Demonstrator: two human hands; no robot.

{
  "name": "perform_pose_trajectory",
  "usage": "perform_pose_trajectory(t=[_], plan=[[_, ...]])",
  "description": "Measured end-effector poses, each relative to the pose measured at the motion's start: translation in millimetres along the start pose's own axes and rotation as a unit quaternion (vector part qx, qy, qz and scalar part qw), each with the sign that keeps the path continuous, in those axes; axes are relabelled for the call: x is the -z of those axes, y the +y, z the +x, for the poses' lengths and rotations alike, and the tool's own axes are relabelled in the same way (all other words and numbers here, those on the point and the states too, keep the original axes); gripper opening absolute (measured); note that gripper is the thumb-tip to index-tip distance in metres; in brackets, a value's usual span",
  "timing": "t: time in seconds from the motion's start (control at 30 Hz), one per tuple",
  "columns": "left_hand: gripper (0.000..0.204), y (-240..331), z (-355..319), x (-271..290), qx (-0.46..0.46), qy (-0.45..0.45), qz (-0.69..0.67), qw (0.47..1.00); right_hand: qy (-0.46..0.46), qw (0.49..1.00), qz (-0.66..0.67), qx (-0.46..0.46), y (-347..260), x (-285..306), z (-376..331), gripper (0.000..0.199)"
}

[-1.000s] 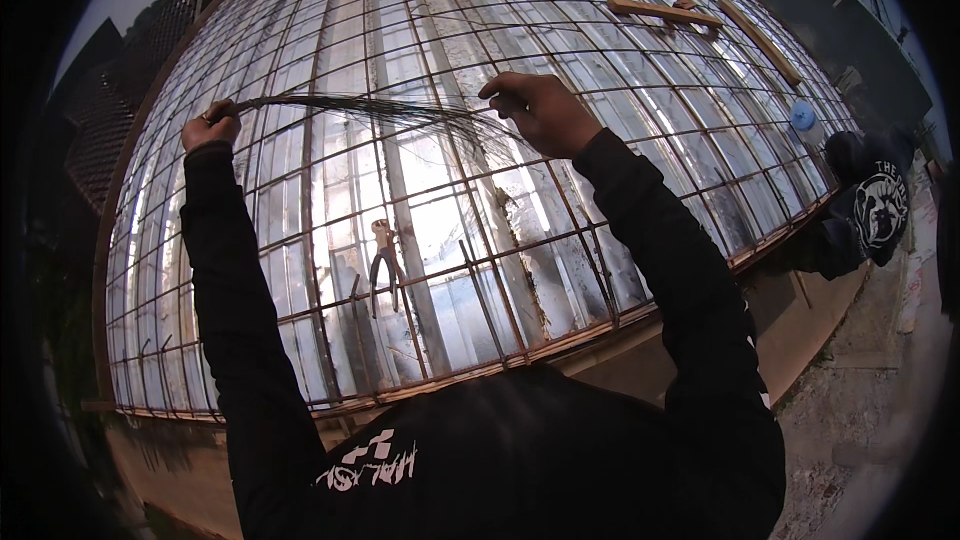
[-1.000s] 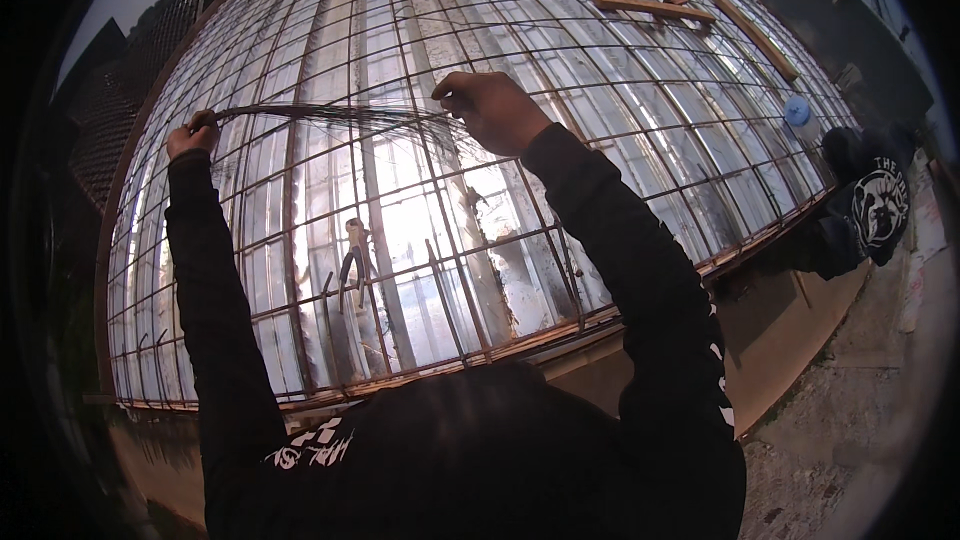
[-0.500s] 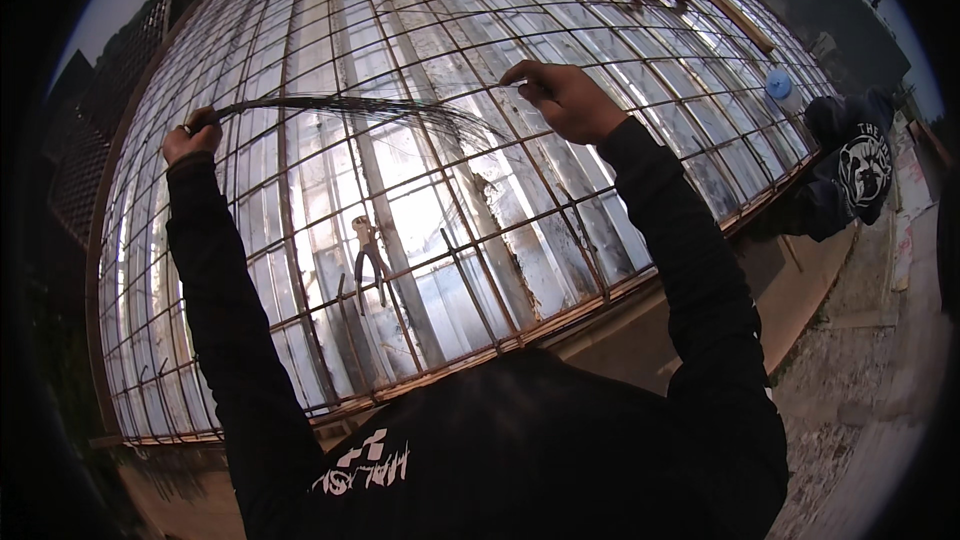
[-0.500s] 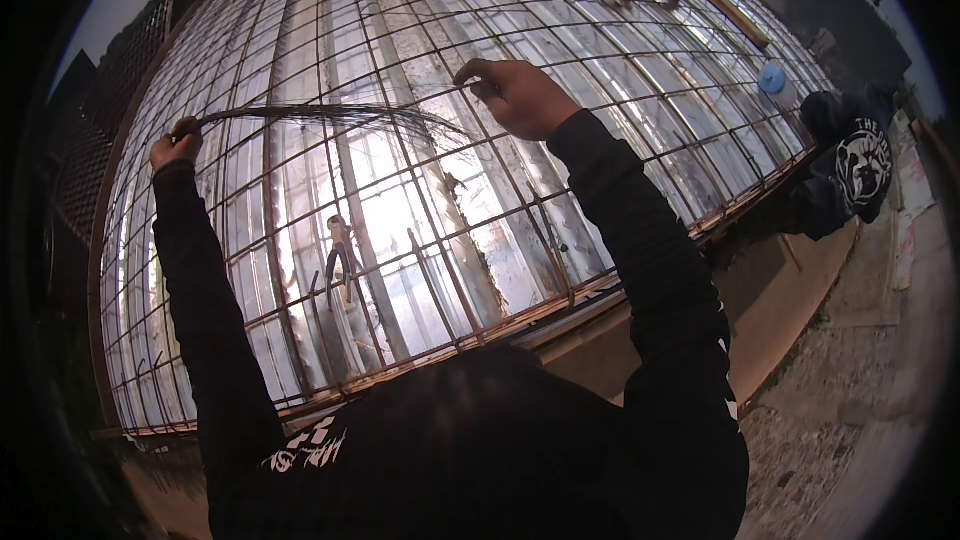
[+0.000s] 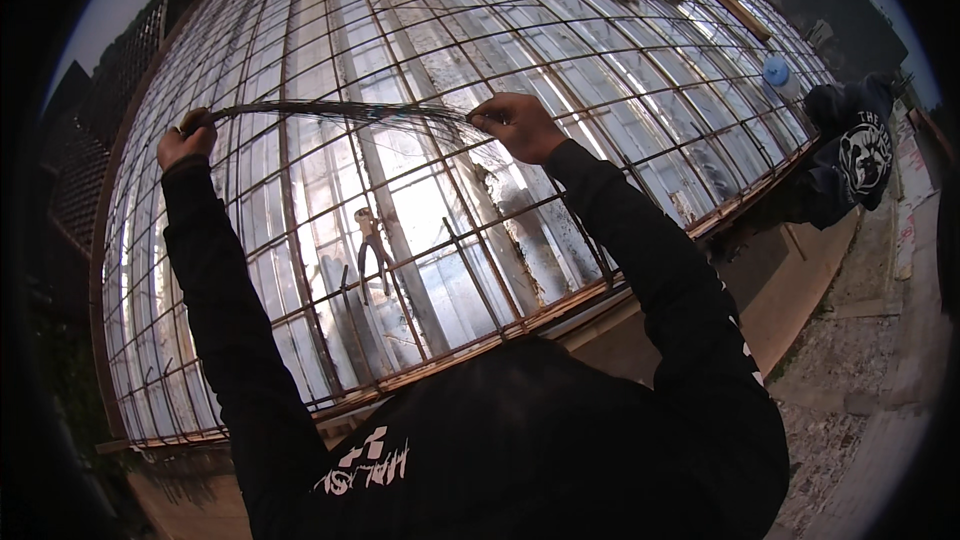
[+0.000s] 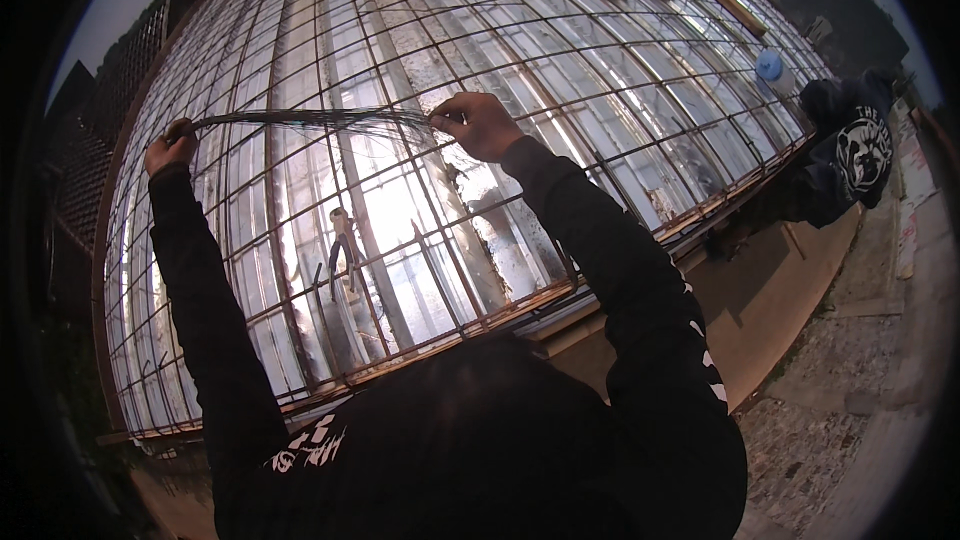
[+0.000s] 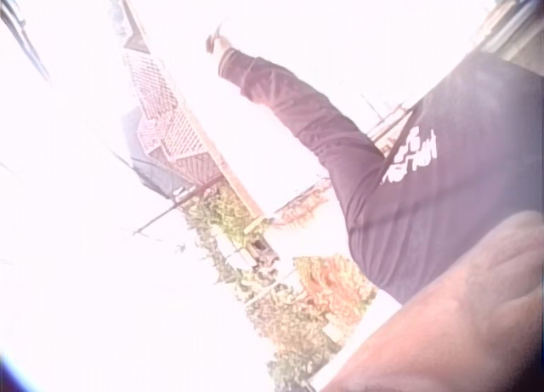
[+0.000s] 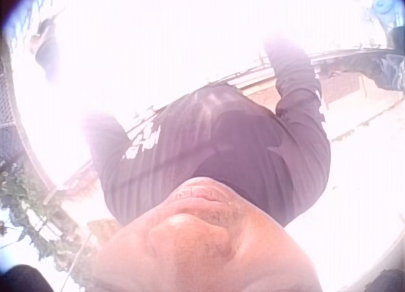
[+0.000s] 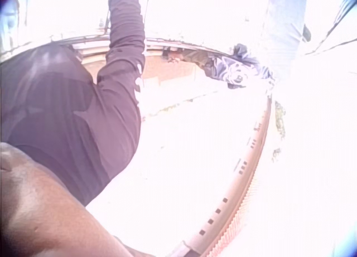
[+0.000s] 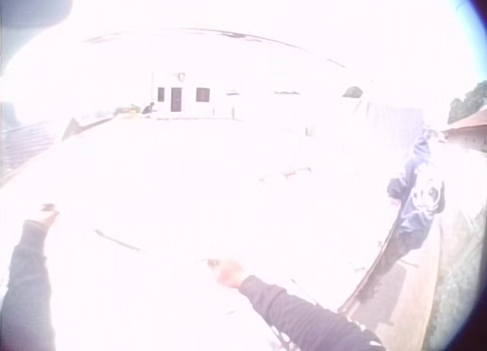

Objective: The person secures a metal mesh to a curved roof frame using wire ties and pliers. They repeatedly wrap wire around the mesh and frame, then twist and tighten the wire with pliers to fasten the mesh in place.

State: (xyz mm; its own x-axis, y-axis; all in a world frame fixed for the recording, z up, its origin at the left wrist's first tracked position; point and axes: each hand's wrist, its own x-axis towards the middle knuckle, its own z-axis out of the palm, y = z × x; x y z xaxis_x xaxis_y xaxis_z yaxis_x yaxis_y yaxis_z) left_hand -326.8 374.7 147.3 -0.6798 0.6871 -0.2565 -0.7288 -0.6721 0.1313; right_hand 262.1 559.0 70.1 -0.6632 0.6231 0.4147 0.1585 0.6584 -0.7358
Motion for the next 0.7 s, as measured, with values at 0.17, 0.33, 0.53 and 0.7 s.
perform_pose_trajectory(t=[0.17, 0.33, 0.53, 0.7], plan=[[0.017, 13, 3, 2, 0.031, -0.022, -0.011, 0.999, 0.065, 0.994, -0.084, 0.039, -5, 10, 3, 0.014], [0.022, 2, -2, -1, -0.024, 0.02, 0.015, 0.999, 0.105, 0.992, 0.015, 0.063, -17, 21, 4, 0.012], [0.033, -13, -18, -8, 0.029, -0.006, 0.021, 0.999, -0.018, 0.999, -0.02, 0.019, -28, 40, -7, 0.025], [0.036, -37, -47, -20, 0.005, 0.03, -0.012, 0.999, -0.027, 0.997, -0.002, 0.078, -38, 49, -13, 0.027]])
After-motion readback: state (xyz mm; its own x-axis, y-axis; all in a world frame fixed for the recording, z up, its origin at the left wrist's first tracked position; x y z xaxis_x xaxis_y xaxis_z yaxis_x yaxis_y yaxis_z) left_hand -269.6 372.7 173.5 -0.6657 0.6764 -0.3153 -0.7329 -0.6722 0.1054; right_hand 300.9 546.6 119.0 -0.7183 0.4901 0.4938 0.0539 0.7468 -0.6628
